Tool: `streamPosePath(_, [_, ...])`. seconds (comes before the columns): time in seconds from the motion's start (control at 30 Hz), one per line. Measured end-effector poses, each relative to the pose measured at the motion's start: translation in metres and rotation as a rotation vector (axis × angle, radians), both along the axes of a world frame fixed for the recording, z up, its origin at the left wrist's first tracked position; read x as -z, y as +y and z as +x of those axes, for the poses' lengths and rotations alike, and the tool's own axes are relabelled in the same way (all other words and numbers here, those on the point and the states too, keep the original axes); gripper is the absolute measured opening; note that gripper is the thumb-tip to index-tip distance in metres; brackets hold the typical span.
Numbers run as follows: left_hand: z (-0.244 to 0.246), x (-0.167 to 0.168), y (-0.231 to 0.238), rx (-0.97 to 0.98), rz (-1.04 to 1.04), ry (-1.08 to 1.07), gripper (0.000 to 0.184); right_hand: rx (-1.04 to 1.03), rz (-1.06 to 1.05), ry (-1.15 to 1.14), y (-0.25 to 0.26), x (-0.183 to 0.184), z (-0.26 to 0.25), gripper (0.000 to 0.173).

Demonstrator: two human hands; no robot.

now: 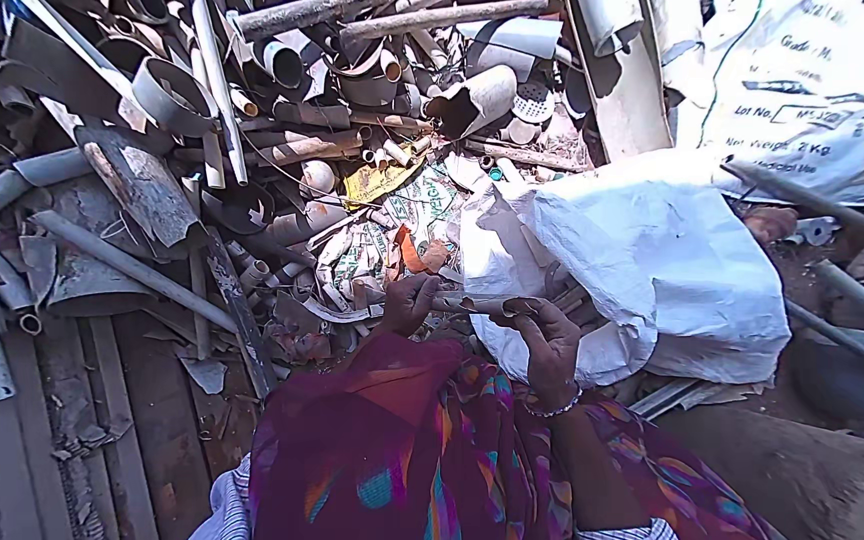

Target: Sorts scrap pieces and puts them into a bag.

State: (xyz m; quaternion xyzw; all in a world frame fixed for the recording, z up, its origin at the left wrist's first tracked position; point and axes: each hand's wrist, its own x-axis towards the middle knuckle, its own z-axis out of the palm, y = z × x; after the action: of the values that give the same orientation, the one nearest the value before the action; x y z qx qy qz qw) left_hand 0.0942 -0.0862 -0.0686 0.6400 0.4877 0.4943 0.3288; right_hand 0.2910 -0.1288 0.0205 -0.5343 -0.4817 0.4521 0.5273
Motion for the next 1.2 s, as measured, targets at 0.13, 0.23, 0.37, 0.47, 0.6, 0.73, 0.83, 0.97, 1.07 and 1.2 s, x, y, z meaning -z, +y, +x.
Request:
streamPosePath(0.13, [0.002, 0.003, -0.003, 0.021, -0.047, -0.058, 0.035, -0.095, 0.128, -0.085, -0.001, 0.005, 0.002, 0.018])
streamPosePath(0.23, [0.004, 0.006, -0.005, 0.029, -0.06, -0.088, 0.036, -0.14, 0.218, -0.161, -0.001, 0.008, 0.003, 0.018])
streamPosePath(0.37, [0.006, 0.008, -0.004, 0.044, -0.027, -0.058, 0.035, -0.192, 0.319, -0.242, -0.002, 0.007, 0.0, 0.016])
streamPosePath(0.47, [0.007, 0.006, -0.004, 0.042, -0.041, -0.055, 0.035, -0.204, 0.36, -0.286, -0.003, 0.005, -0.003, 0.017])
streamPosePath(0.6, [0.007, 0.006, -0.005, 0.056, -0.058, -0.067, 0.034, -0.221, 0.386, -0.304, -0.003, 0.005, -0.004, 0.017])
streamPosePath(0.73, [0.008, 0.008, -0.004, 0.065, -0.047, -0.067, 0.035, -0.236, 0.384, -0.305, -0.003, 0.004, -0.005, 0.016])
streamPosePath(0.83, [0.008, 0.006, -0.004, 0.065, -0.058, -0.055, 0.037, -0.24, 0.389, -0.296, -0.003, 0.003, -0.006, 0.016])
streamPosePath(0.97, [0.008, 0.004, -0.004, 0.07, -0.057, -0.042, 0.039, -0.243, 0.391, -0.291, -0.003, 0.002, -0.006, 0.016])
streamPosePath(1.07, [0.008, 0.005, -0.004, 0.074, -0.055, -0.066, 0.039, -0.245, 0.391, -0.301, -0.003, 0.002, -0.007, 0.016])
streamPosePath(1.2, [0.009, 0.01, -0.003, 0.092, -0.009, -0.091, 0.042, -0.25, 0.393, -0.307, -0.004, 0.001, -0.008, 0.015])
